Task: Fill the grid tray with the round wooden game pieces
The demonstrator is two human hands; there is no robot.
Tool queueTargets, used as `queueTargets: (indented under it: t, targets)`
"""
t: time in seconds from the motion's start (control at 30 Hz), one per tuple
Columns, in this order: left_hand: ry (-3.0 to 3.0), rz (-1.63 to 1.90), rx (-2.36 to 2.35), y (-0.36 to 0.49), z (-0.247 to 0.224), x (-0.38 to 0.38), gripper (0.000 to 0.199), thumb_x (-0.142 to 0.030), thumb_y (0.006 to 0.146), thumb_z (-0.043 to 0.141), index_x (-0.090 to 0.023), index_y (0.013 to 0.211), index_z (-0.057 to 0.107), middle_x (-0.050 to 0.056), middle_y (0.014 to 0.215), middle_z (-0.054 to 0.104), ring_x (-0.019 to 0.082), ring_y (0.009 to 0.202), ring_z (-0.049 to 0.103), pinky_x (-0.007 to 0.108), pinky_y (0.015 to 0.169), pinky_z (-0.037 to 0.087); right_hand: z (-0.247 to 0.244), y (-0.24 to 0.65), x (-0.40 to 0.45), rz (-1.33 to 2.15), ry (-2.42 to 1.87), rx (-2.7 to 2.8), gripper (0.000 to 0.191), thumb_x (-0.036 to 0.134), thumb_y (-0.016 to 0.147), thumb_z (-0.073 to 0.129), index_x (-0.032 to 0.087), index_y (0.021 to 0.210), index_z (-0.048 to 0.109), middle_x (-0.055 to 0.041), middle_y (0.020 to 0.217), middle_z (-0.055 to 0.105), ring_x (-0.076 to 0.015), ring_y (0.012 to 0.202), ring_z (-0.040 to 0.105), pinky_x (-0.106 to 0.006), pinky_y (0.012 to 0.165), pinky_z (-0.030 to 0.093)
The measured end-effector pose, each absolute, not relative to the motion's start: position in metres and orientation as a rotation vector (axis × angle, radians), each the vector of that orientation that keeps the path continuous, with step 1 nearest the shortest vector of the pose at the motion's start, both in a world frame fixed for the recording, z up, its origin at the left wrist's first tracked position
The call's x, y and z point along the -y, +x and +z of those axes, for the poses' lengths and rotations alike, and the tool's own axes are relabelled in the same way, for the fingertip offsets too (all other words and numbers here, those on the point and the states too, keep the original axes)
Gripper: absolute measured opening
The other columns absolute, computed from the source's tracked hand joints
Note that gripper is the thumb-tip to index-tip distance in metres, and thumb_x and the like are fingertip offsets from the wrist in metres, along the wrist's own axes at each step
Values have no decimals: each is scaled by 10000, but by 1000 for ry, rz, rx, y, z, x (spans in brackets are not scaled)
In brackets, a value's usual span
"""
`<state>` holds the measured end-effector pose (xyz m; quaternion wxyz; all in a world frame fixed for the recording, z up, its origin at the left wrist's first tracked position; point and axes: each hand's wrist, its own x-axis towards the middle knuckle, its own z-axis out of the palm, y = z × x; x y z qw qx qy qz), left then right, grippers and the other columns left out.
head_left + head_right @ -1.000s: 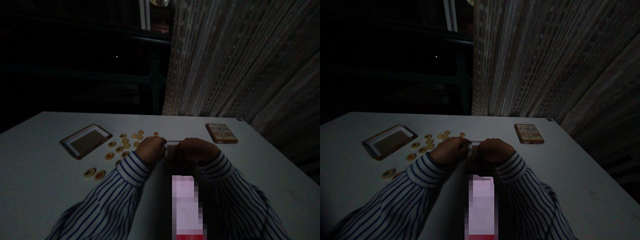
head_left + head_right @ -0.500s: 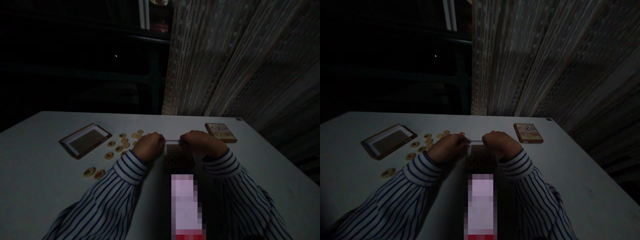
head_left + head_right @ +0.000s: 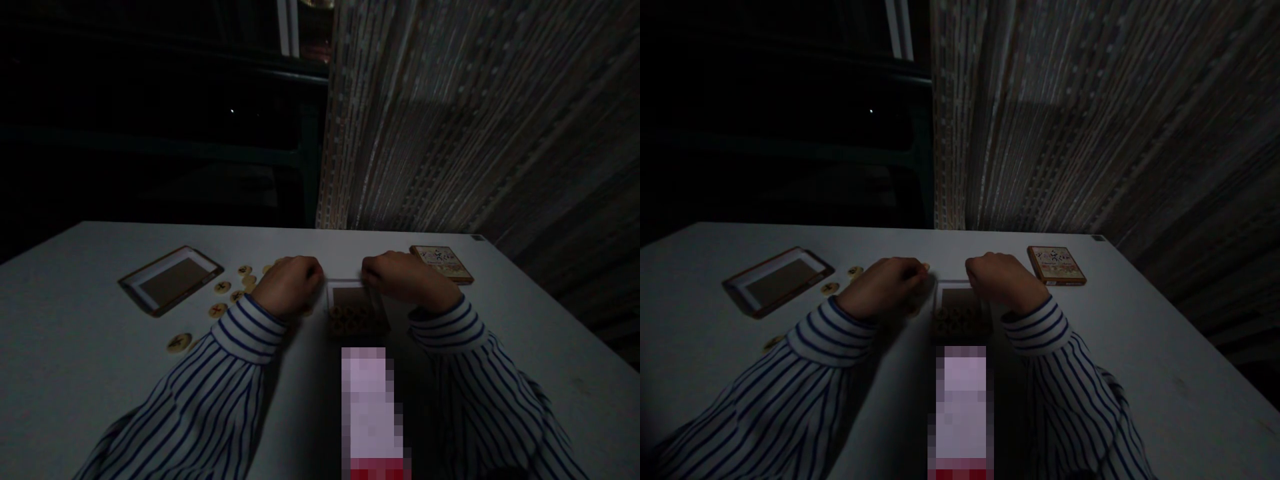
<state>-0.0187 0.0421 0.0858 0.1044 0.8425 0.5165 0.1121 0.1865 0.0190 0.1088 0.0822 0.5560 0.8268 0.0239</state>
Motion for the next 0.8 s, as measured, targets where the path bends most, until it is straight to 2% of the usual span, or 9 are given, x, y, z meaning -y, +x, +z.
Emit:
queueTargets:
  t: [0.23, 0.6, 0.8]
  targets:
    - [2450, 398, -1517, -26, 94, -43, 286, -355, 802, 398, -216, 859, 642, 18, 839, 685, 180, 793, 605, 247, 680, 413, 113, 183, -16, 189, 1718, -2507, 341, 318, 884, 262, 185, 919, 574, -86, 882, 637, -220, 811, 582, -296, 618, 364]
    - [2410, 532, -1469, -42, 102, -50, 291, -401, 746, 434, -198, 784, 638, 13, 740, 669, 163, 700, 598, 238, 588, 396, 116, 179, -15, 232, 1696, -2651, 318, 328, 878, 305, 177, 877, 585, -65, 826, 650, -175, 721, 577, -260, 554, 294]
    - [2375, 613, -1491, -44, 106, -49, 265, -416, 725, 469, -193, 739, 611, -4, 667, 644, 147, 623, 579, 229, 547, 377, 119, 176, -15, 231, 1737, -2760, 274, 328, 873, 355, 184, 900, 586, -48, 863, 650, -162, 754, 571, -253, 595, 309]
